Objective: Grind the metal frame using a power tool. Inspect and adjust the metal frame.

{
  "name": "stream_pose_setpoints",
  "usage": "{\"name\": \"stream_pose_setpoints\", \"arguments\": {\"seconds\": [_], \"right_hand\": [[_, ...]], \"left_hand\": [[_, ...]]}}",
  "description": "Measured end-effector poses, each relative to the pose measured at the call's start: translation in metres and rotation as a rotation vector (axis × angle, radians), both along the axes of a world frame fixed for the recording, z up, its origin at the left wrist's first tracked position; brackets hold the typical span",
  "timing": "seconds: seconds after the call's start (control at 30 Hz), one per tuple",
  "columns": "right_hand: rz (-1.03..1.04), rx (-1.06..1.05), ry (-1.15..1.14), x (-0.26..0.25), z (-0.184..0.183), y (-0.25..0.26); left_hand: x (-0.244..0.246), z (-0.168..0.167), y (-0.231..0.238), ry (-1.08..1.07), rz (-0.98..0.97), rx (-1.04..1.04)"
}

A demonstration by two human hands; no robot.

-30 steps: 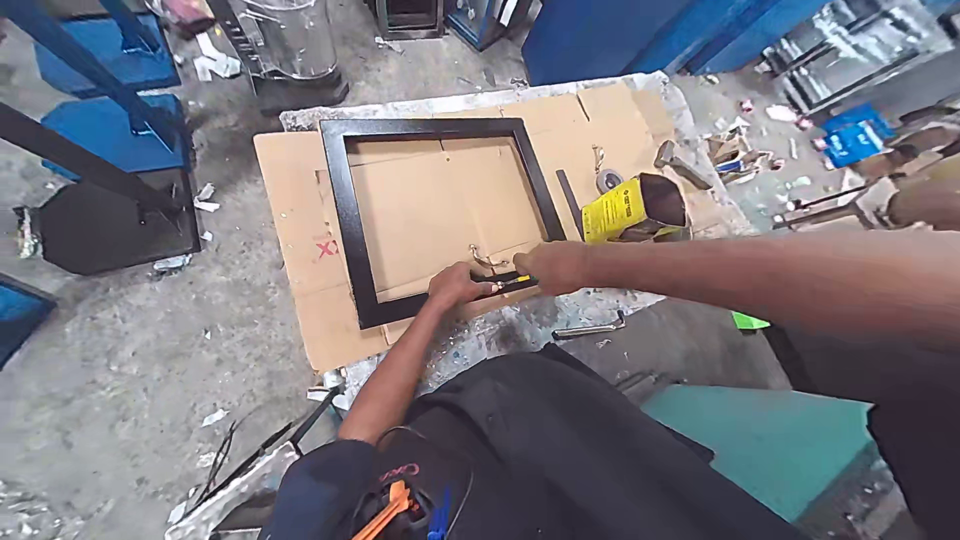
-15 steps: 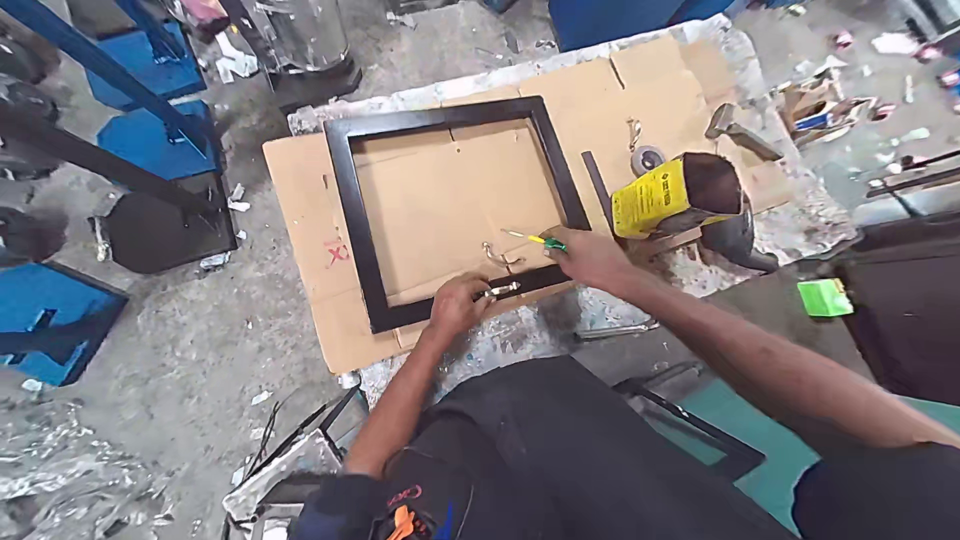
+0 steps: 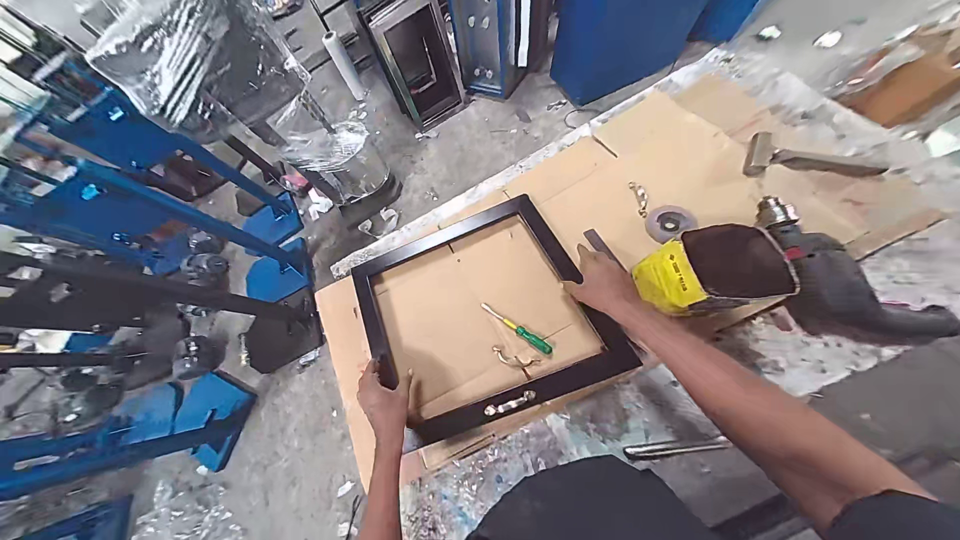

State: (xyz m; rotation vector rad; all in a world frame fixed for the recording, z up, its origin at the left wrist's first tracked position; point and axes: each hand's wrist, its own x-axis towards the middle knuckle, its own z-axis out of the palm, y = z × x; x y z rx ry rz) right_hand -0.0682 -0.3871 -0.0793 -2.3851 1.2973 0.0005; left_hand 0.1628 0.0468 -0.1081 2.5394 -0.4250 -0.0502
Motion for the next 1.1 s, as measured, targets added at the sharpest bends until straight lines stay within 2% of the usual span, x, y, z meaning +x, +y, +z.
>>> {"name": "stream_pose_setpoints", "arguments": {"seconds": [0.1,0.23,0.37,0.5,0.6,0.67,0.73,0.83,0.97,1.1], "right_hand": [[-0.010,0.143,0.028,0.010,-0.010,-0.016],[-0.013,0.167,0.082,0.028,-0.015,-0.016],[-0.073,0.268,0.021,0.033,-0.002,-0.015],[-0.179,0.269,-0.314,0.011,0.032,0.017],[-0.211,0.189,-0.515,-0.023,0.074,0.051],[-0.216,0.109,-0.596,-0.055,0.106,0.076],[-0.237,-0.025,-0.650,-0.096,0.136,0.099],[-0.380,-0.216,-0.725,-0.158,0.160,0.121],[-0.865,-0.295,-0.833,-0.238,0.142,0.149],[-1.097,-0.210,-1.167,-0.310,0.090,0.199]], "left_hand": [[0.027,0.002,-0.005,0.037,0.019,0.042],[0.053,-0.001,-0.017,0.175,0.091,0.138],[0.067,0.003,-0.027,0.292,0.127,0.240],[0.076,-0.001,-0.015,0.377,0.118,0.097],[0.073,0.013,-0.004,0.476,0.062,-0.176],[0.062,0.042,0.000,0.475,0.006,-0.295],[0.049,0.082,-0.002,0.449,-0.141,-0.433],[0.014,0.146,-0.012,0.353,-0.376,-0.627],[-0.050,0.227,-0.044,0.180,-0.703,-0.757],[-0.118,0.274,-0.073,0.066,-1.097,-0.793]]}}
